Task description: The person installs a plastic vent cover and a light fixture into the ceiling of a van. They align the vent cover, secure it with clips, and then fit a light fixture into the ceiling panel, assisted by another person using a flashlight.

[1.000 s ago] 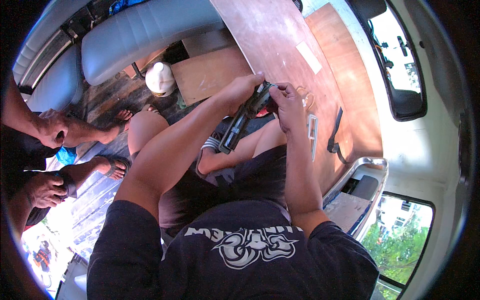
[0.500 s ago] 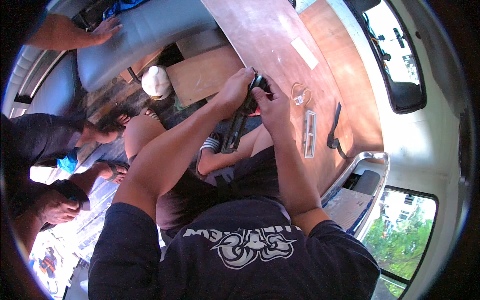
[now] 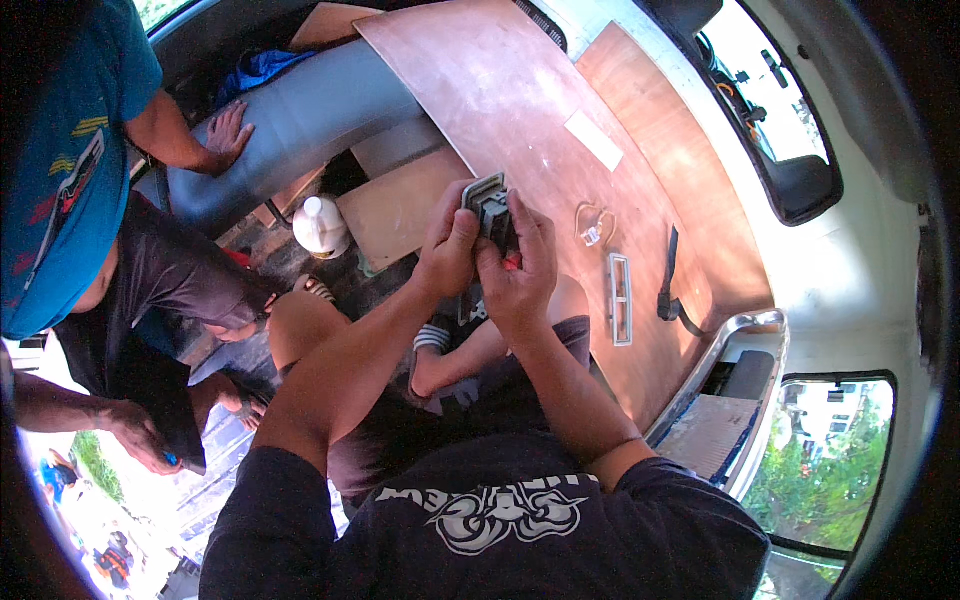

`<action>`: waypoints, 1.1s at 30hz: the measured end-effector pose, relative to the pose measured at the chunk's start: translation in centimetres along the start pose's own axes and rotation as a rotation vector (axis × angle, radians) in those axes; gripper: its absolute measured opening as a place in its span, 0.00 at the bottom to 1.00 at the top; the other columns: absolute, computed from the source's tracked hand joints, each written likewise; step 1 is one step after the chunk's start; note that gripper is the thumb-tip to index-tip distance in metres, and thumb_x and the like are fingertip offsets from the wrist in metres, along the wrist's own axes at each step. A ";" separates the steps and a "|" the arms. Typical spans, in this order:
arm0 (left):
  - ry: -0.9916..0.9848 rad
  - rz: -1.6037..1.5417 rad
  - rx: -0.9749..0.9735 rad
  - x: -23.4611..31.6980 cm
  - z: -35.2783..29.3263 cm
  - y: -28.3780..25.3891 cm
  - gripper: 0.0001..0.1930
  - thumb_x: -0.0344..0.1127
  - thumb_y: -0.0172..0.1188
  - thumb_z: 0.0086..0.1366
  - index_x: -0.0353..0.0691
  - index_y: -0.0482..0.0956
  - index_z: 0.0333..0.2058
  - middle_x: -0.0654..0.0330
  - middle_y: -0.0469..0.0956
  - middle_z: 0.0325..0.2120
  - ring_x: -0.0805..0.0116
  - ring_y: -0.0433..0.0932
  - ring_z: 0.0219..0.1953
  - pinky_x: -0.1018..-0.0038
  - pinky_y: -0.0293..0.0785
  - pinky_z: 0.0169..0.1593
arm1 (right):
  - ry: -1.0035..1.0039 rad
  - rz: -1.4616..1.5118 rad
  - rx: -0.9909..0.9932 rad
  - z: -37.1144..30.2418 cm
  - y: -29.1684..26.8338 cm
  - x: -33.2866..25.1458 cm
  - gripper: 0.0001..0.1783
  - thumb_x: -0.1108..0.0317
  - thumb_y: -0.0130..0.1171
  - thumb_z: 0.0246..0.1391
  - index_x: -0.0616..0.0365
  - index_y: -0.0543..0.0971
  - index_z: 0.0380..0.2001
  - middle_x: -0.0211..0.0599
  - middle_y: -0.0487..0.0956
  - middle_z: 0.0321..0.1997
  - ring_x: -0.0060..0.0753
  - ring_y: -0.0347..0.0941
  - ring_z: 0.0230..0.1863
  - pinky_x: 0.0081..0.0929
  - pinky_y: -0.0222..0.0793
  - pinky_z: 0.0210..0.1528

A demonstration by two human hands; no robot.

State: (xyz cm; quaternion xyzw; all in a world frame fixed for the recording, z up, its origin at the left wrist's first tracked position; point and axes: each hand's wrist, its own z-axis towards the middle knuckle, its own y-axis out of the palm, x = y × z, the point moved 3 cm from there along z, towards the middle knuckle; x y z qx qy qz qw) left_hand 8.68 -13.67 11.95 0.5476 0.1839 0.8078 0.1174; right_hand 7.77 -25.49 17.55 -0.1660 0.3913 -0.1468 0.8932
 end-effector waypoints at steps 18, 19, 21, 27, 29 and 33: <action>-0.190 -0.151 -0.138 2.5 0.0 1.6 0.27 0.40 0.61 0.72 0.34 0.68 0.64 0.58 0.80 0.49 0.68 0.79 0.50 0.67 0.76 0.56 | 0.271 0.312 0.107 -1.4 -1.5 0.9 0.32 0.72 0.68 0.54 0.60 0.75 0.63 0.43 0.74 0.56 0.39 0.73 0.55 0.33 0.71 0.57; -0.232 -0.207 -0.138 2.6 0.0 1.5 0.27 0.40 0.60 0.72 0.34 0.68 0.64 0.58 0.80 0.49 0.67 0.79 0.50 0.67 0.76 0.56 | 0.346 0.399 0.119 -1.3 -1.8 1.4 0.33 0.73 0.68 0.51 0.60 0.75 0.63 0.43 0.74 0.56 0.40 0.73 0.54 0.35 0.72 0.56; -0.305 -0.342 -0.152 2.8 0.0 1.3 0.26 0.39 0.59 0.72 0.33 0.69 0.64 0.57 0.81 0.49 0.67 0.80 0.49 0.67 0.76 0.57 | 0.310 0.458 -0.076 -0.8 -1.5 1.9 0.33 0.69 0.69 0.53 0.61 0.73 0.63 0.42 0.76 0.56 0.37 0.74 0.55 0.34 0.72 0.56; -0.466 -0.385 -0.081 1.9 0.5 0.5 0.27 0.45 0.58 0.72 0.33 0.69 0.63 0.55 0.81 0.48 0.66 0.82 0.46 0.67 0.81 0.51 | 0.552 0.788 -0.222 -0.5 -0.8 4.8 0.33 0.58 0.68 0.59 0.61 0.72 0.64 0.35 0.80 0.53 0.28 0.76 0.51 0.28 0.71 0.54; -0.539 -0.424 -0.057 1.0 0.4 0.5 0.27 0.47 0.58 0.72 0.33 0.71 0.61 0.54 0.81 0.47 0.65 0.83 0.44 0.66 0.82 0.48 | 0.747 0.668 -0.362 -1.0 -0.9 6.2 0.41 0.45 0.68 0.60 0.60 0.69 0.67 0.31 0.79 0.55 0.20 0.74 0.50 0.19 0.71 0.47; -0.566 -0.346 -0.090 -0.6 0.6 0.6 0.27 0.54 0.61 0.70 0.34 0.76 0.54 0.53 0.82 0.42 0.62 0.84 0.41 0.62 0.85 0.44 | 0.720 0.618 -0.360 -1.9 -0.8 7.7 0.38 0.46 0.63 0.65 0.59 0.68 0.68 0.30 0.80 0.53 0.18 0.75 0.48 0.17 0.71 0.43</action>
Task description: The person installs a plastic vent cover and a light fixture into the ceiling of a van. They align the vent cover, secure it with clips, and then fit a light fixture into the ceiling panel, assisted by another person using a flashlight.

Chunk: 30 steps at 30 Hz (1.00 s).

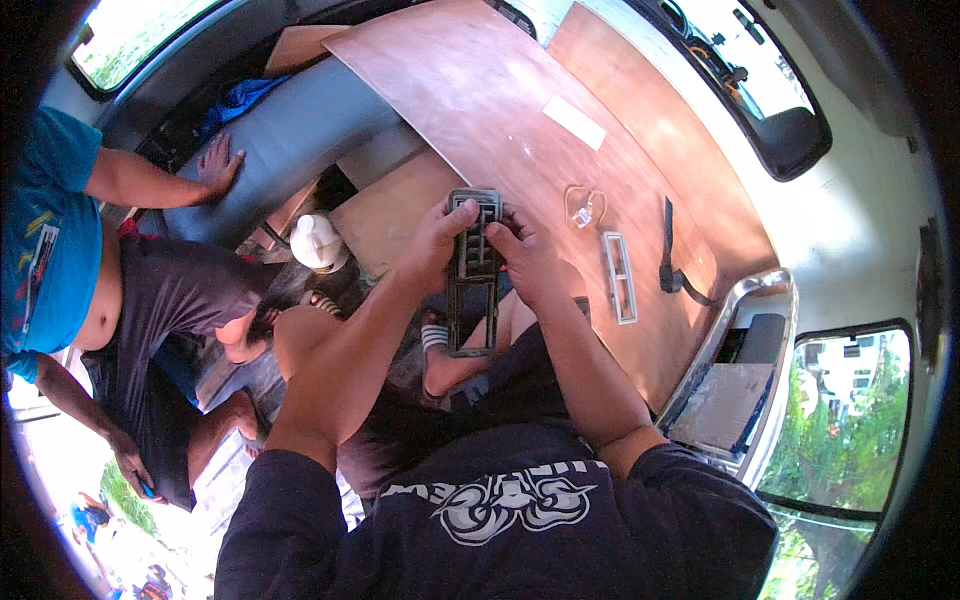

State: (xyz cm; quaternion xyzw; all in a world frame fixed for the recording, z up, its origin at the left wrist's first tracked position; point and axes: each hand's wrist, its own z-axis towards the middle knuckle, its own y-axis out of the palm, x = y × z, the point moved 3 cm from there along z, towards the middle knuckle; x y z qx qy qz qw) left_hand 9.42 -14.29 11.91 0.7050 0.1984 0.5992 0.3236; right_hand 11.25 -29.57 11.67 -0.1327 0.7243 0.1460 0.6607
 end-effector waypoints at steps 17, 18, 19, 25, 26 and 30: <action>-0.109 -0.213 0.404 -0.5 1.5 -1.1 0.37 0.72 0.39 0.73 0.53 0.60 0.68 0.49 0.75 0.48 0.47 0.80 0.42 0.46 0.79 0.45 | -0.051 -0.252 -0.061 -4.5 0.0 2.1 0.48 0.49 0.68 0.57 0.65 0.60 0.71 0.47 0.78 0.55 0.37 0.78 0.50 0.36 0.74 0.54; -0.131 -0.186 0.364 -0.4 1.3 -0.9 0.37 0.72 0.39 0.73 0.52 0.58 0.69 0.49 0.73 0.51 0.47 0.79 0.46 0.46 0.78 0.47 | 0.072 -0.088 -0.075 -4.0 -0.3 2.7 0.45 0.51 0.66 0.57 0.65 0.62 0.70 0.47 0.79 0.56 0.37 0.79 0.48 0.37 0.76 0.52; -0.131 -0.167 0.300 -0.3 1.1 -0.6 0.38 0.71 0.39 0.73 0.52 0.57 0.70 0.49 0.71 0.53 0.47 0.77 0.49 0.46 0.76 0.50 | 0.244 0.062 -0.053 -3.8 -0.7 3.5 0.41 0.53 0.64 0.58 0.65 0.65 0.69 0.47 0.79 0.56 0.37 0.80 0.46 0.38 0.77 0.50; -0.182 -0.180 0.242 -1.2 1.1 -1.2 0.39 0.71 0.43 0.73 0.48 0.56 0.70 0.50 0.67 0.58 0.51 0.73 0.54 0.50 0.73 0.52 | 0.293 0.984 -0.279 -4.1 -2.7 3.2 0.40 0.43 0.57 0.57 0.61 0.71 0.65 0.46 0.79 0.60 0.42 0.80 0.44 0.38 0.79 0.44; -0.241 -0.048 0.247 -1.9 1.1 -1.4 0.42 0.72 0.43 0.72 0.48 0.54 0.72 0.48 0.66 0.60 0.49 0.72 0.57 0.49 0.73 0.55 | 0.278 1.003 -0.289 -4.0 -2.7 3.1 0.39 0.45 0.57 0.58 0.60 0.71 0.65 0.46 0.79 0.59 0.42 0.80 0.45 0.38 0.79 0.44; -0.424 0.152 0.125 -5.2 0.1 -0.6 0.36 0.67 0.51 0.71 0.48 0.62 0.65 0.53 0.72 0.53 0.56 0.76 0.51 0.53 0.77 0.49 | 0.158 0.485 -0.028 -2.8 -1.8 3.3 0.34 0.54 0.56 0.61 0.61 0.68 0.66 0.51 0.77 0.59 0.47 0.78 0.47 0.47 0.78 0.50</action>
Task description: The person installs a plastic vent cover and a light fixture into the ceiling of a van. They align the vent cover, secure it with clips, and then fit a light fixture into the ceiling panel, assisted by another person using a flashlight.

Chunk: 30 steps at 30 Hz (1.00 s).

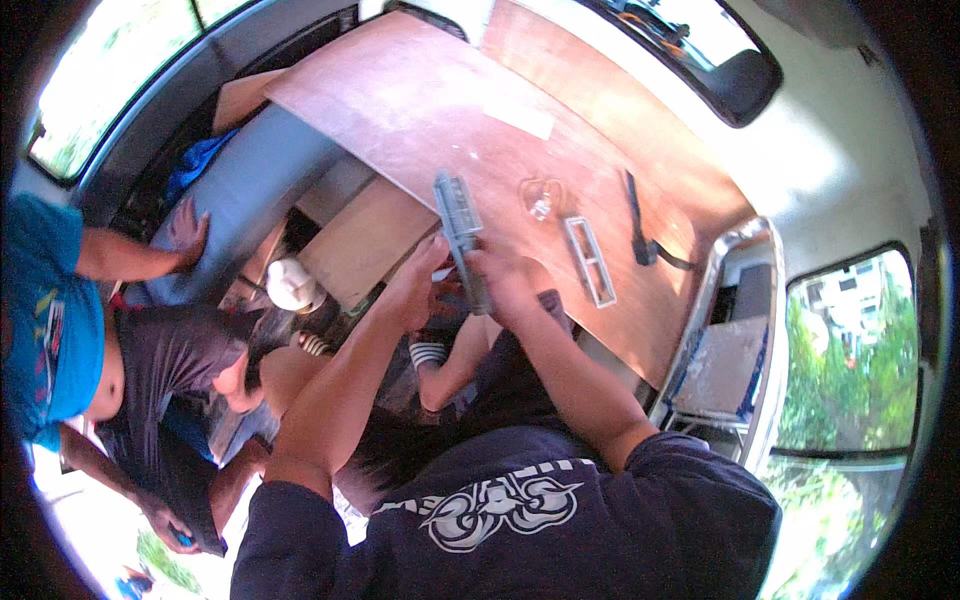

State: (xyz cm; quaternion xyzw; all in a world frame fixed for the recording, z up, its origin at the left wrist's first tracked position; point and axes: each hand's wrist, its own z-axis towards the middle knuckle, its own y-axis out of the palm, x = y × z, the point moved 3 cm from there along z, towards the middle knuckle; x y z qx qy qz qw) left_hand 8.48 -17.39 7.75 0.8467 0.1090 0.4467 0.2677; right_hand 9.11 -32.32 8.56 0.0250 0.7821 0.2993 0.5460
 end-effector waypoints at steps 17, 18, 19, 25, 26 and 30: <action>0.032 -0.132 0.132 0.9 1.9 -2.4 0.26 0.60 0.52 0.74 0.42 0.75 0.53 0.56 0.82 0.36 0.59 0.84 0.32 0.58 0.83 0.32 | -0.011 -1.523 0.984 -5.5 -20.4 -2.9 0.48 0.42 0.59 0.60 0.50 0.55 0.76 0.59 0.49 0.80 0.65 0.51 0.77 0.58 0.52 0.75; -0.010 -0.136 0.112 1.1 2.0 -2.3 0.26 0.60 0.51 0.74 0.43 0.75 0.54 0.57 0.82 0.36 0.58 0.83 0.30 0.57 0.81 0.30 | 0.258 -1.487 0.978 -6.1 -22.7 -2.1 0.50 0.40 0.59 0.60 0.49 0.52 0.77 0.57 0.48 0.81 0.64 0.47 0.79 0.63 0.47 0.76; 0.042 -0.154 0.157 1.3 2.0 -2.2 0.25 0.60 0.50 0.74 0.45 0.75 0.54 0.57 0.82 0.35 0.58 0.83 0.29 0.57 0.80 0.28 | 0.426 -1.468 0.968 -6.6 -24.2 -1.6 0.52 0.38 0.58 0.60 0.48 0.48 0.78 0.56 0.46 0.81 0.62 0.44 0.80 0.68 0.42 0.76; 0.074 -0.138 0.155 1.4 2.1 -1.9 0.18 0.54 0.52 0.75 0.49 0.73 0.52 0.58 0.78 0.30 0.58 0.82 0.26 0.56 0.80 0.26 | -0.367 -1.682 0.947 -6.1 -16.2 -12.5 0.45 0.49 0.67 0.55 0.57 0.64 0.71 0.66 0.55 0.76 0.67 0.50 0.77 0.60 0.52 0.75; 0.083 -0.137 0.176 1.3 2.1 -2.1 0.17 0.53 0.53 0.75 0.50 0.73 0.51 0.58 0.78 0.29 0.57 0.82 0.25 0.56 0.80 0.26 | -0.745 -1.644 0.848 -6.6 -12.8 -17.4 0.44 0.51 0.70 0.52 0.58 0.67 0.69 0.64 0.56 0.76 0.66 0.52 0.76 0.56 0.53 0.75; 0.021 -0.194 0.201 0.7 2.7 -3.2 0.13 0.49 0.58 0.73 0.50 0.72 0.46 0.59 0.78 0.29 0.59 0.81 0.23 0.58 0.79 0.22 | -1.632 -1.950 0.753 -13.2 2.2 -38.6 0.34 0.58 0.72 0.47 0.59 0.77 0.58 0.56 0.68 0.68 0.61 0.66 0.66 0.50 0.65 0.67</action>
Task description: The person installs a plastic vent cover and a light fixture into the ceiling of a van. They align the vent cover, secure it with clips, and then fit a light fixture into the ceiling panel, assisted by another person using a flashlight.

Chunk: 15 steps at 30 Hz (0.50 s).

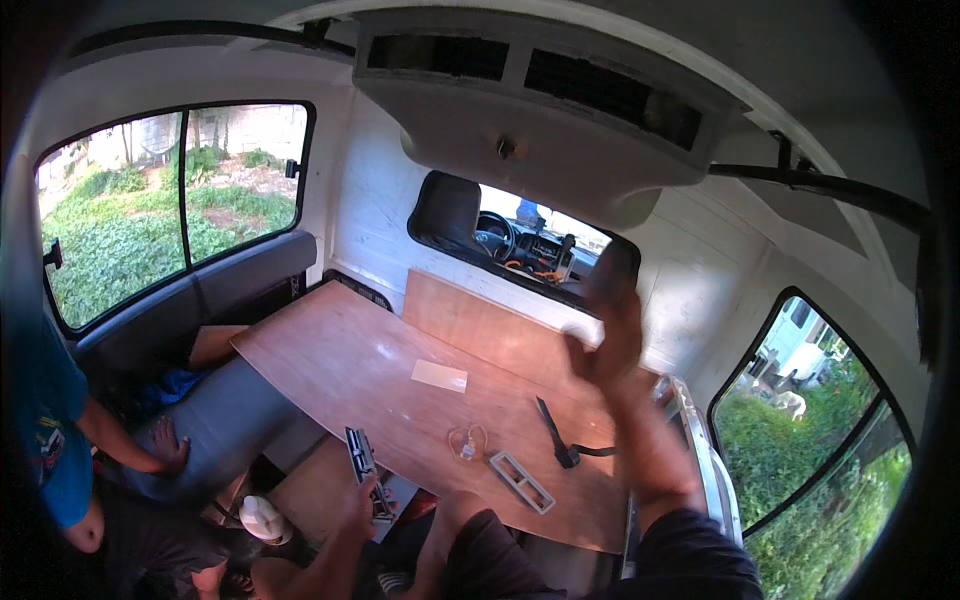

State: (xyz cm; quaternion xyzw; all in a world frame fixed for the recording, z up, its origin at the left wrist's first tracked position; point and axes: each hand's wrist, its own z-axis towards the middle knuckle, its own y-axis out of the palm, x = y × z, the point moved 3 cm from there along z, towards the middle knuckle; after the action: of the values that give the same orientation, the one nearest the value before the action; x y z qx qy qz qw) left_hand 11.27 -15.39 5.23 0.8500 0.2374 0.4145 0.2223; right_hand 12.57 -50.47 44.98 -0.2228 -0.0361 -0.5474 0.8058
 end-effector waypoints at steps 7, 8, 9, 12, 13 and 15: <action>0.181 0.073 -0.068 0.8 -0.1 0.1 0.13 0.49 0.58 0.73 0.51 0.71 0.48 0.64 0.73 0.28 0.62 0.79 0.22 0.61 0.79 0.21 | 0.266 -0.215 -0.719 30.1 -4.2 1.4 0.36 0.32 0.50 0.65 0.54 0.82 0.54 0.49 0.80 0.58 0.56 0.78 0.55 0.45 0.72 0.58; 0.165 0.081 -0.086 0.8 -0.3 0.3 0.13 0.49 0.58 0.73 0.51 0.71 0.48 0.63 0.73 0.28 0.62 0.79 0.22 0.61 0.79 0.22 | 0.301 -0.274 -0.851 31.0 -3.7 1.9 0.39 0.28 0.49 0.64 0.53 0.83 0.55 0.50 0.80 0.58 0.56 0.78 0.56 0.46 0.71 0.60; 0.159 0.090 -0.087 0.9 -0.4 0.6 0.13 0.50 0.58 0.73 0.51 0.71 0.48 0.63 0.74 0.29 0.62 0.79 0.23 0.61 0.79 0.23 | 0.260 -0.269 -0.875 31.3 -3.0 2.4 0.42 0.26 0.49 0.62 0.52 0.82 0.56 0.50 0.79 0.60 0.54 0.77 0.58 0.47 0.69 0.61; 0.098 0.150 -0.111 0.8 -1.0 0.8 0.15 0.52 0.58 0.73 0.51 0.72 0.48 0.62 0.75 0.30 0.62 0.80 0.25 0.60 0.79 0.24 | 0.336 -0.126 -0.881 30.9 0.3 4.7 0.48 0.20 0.50 0.56 0.51 0.80 0.61 0.48 0.76 0.65 0.50 0.73 0.64 0.46 0.65 0.66; 0.060 0.165 -0.111 0.8 -1.2 0.8 0.15 0.52 0.58 0.73 0.52 0.72 0.48 0.62 0.75 0.30 0.62 0.80 0.25 0.60 0.79 0.25 | 0.430 0.054 -0.861 30.9 1.1 5.7 0.50 0.19 0.51 0.54 0.50 0.79 0.63 0.47 0.75 0.67 0.48 0.71 0.66 0.45 0.64 0.67; 0.122 0.191 -0.138 0.9 -1.6 0.9 0.17 0.54 0.58 0.73 0.52 0.70 0.50 0.61 0.76 0.30 0.61 0.80 0.25 0.59 0.79 0.24 | 0.509 0.159 -0.799 31.2 3.0 7.5 0.53 0.17 0.53 0.51 0.49 0.77 0.65 0.46 0.73 0.69 0.46 0.69 0.67 0.44 0.63 0.68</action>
State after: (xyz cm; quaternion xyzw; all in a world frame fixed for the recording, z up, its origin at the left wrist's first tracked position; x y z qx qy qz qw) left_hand 10.64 -15.24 7.16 0.8245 0.1392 0.5003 0.2248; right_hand 24.05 -43.65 74.34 -0.3760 0.3928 -0.4923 0.6797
